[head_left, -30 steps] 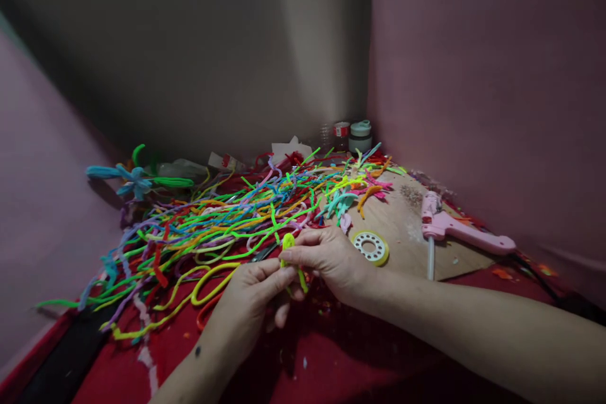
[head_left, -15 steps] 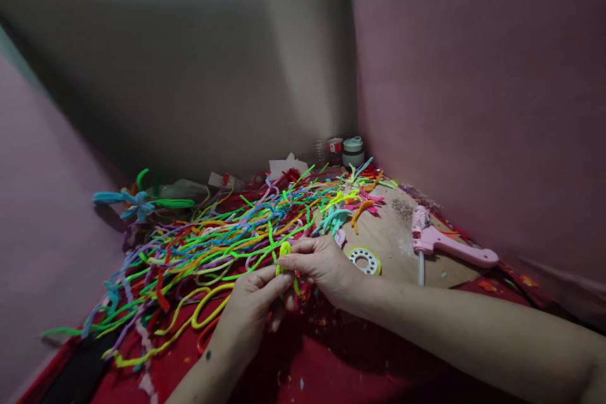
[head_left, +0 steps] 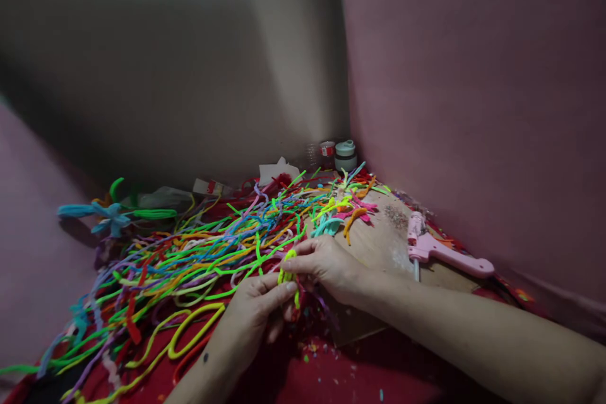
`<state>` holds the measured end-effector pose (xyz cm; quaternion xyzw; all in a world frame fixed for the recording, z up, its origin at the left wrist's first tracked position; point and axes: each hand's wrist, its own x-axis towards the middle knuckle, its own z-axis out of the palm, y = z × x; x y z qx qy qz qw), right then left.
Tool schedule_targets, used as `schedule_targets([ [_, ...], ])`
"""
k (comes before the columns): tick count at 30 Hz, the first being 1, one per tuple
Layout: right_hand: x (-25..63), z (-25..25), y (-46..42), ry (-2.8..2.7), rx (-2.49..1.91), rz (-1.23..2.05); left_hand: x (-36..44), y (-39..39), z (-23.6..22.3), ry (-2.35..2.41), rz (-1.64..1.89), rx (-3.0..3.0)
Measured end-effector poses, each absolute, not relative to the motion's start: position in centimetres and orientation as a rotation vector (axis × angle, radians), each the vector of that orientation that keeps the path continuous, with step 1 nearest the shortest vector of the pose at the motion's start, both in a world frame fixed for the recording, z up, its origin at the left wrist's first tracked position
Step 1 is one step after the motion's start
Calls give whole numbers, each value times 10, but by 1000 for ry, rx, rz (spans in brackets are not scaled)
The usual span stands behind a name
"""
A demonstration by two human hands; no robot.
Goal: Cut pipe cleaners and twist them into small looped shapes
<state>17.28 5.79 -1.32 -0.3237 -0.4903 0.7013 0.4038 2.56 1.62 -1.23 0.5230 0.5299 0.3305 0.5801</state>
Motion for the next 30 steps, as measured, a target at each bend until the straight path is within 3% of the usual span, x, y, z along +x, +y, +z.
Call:
schedule_targets([
  [5,175,-18,61,-1201,-816,1741,22,13,-12,1088,816,1124],
  [15,174,-19,56,-1128,-856,1843,9,7,-1,1250,682,1219],
  [24,174,-18,50,-1221,-875,1844,17,-2,-1,1257,1121,1159],
  [30,173,-18,45,-1285,-904,1806,27,-5,0,1380,1218,1346],
])
